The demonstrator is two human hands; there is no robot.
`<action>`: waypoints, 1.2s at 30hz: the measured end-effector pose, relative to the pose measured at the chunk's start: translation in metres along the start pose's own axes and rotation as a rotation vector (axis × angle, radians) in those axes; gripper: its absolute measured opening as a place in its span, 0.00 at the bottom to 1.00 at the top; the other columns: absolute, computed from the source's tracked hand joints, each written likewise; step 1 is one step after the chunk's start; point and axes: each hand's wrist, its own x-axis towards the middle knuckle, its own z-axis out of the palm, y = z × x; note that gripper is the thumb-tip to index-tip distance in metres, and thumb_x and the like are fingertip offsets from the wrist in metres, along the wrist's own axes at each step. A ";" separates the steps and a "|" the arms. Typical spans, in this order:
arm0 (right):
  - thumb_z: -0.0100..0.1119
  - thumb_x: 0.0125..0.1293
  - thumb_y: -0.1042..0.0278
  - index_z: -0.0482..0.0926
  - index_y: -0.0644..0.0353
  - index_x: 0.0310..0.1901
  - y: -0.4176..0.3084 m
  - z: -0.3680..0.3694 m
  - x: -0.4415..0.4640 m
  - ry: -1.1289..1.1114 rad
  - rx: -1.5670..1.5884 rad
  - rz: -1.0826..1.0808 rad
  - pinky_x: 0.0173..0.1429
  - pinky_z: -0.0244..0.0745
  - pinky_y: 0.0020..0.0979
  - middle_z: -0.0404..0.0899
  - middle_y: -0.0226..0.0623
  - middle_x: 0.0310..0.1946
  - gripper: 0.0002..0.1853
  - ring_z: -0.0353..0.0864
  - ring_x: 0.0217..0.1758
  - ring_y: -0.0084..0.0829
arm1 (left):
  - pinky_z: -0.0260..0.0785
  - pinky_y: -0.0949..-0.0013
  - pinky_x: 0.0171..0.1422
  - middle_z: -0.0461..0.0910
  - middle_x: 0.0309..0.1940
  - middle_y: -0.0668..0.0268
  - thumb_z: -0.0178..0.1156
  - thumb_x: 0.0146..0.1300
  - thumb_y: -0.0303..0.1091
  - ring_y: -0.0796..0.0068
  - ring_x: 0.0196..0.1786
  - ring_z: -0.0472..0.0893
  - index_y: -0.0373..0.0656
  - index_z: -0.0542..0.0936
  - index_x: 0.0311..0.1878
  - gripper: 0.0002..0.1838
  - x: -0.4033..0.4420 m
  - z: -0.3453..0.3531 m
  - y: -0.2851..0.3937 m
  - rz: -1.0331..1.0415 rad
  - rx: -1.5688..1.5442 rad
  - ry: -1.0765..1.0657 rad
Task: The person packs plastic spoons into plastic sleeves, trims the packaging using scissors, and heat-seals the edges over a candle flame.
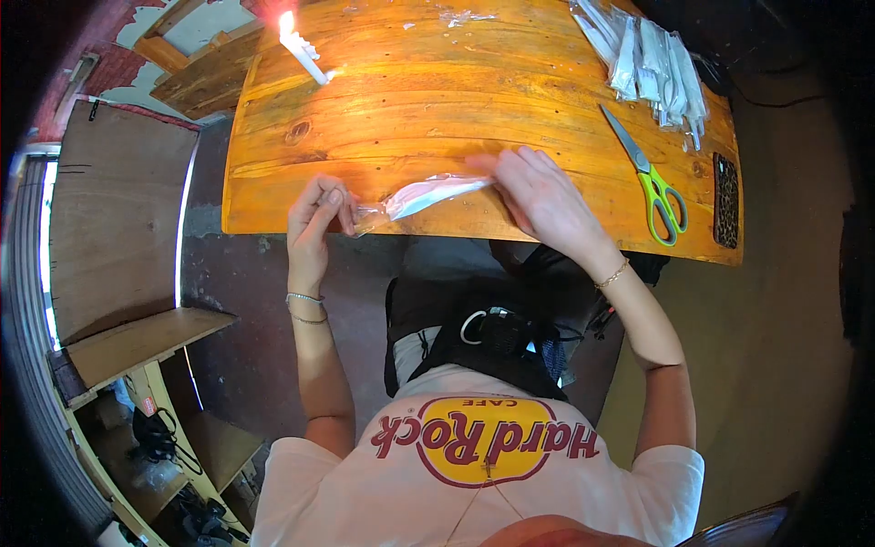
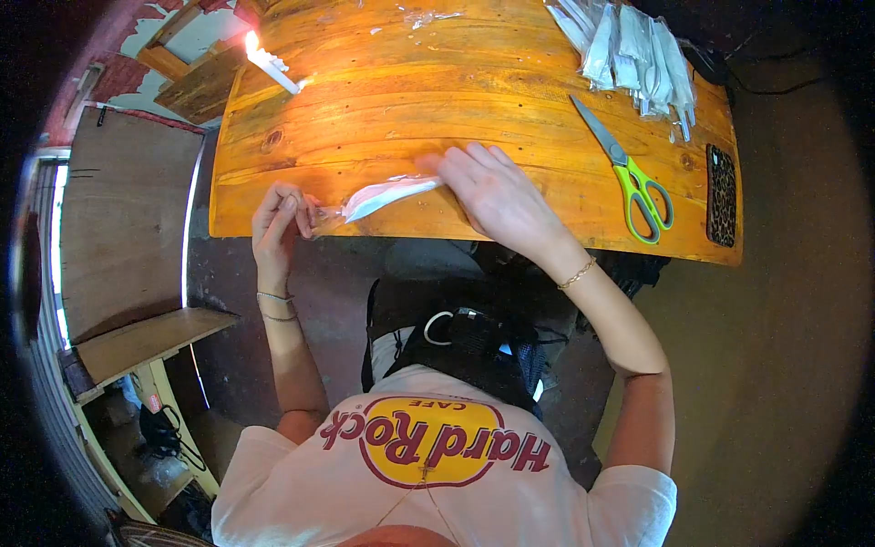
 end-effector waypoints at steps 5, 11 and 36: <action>0.54 0.53 0.79 0.63 0.54 0.62 -0.003 -0.008 0.003 -0.059 0.027 -0.002 0.43 0.68 0.35 0.69 0.39 0.33 0.31 0.70 0.38 0.39 | 0.62 0.66 0.51 0.67 0.20 0.68 0.46 0.66 0.39 0.75 0.29 0.69 0.39 0.69 0.36 0.11 -0.001 -0.003 0.002 0.035 -0.066 0.013; 0.54 0.55 0.86 0.59 0.58 0.64 -0.010 -0.014 -0.010 -0.025 1.015 0.389 0.42 0.71 0.25 0.74 0.32 0.32 0.33 0.75 0.35 0.23 | 0.55 0.57 0.65 0.64 0.58 0.49 0.46 0.66 0.46 0.60 0.60 0.66 0.35 0.59 0.62 0.29 0.006 0.027 0.024 0.141 -0.536 0.087; 0.59 0.57 0.77 0.80 0.67 0.37 -0.039 -0.071 0.021 0.449 1.031 0.409 0.35 0.72 0.16 0.81 0.31 0.26 0.06 0.77 0.29 0.15 | 0.73 0.76 0.41 0.80 0.35 0.64 0.57 0.62 0.29 0.78 0.37 0.81 0.32 0.76 0.42 0.09 0.009 0.126 0.053 0.101 -0.067 -0.227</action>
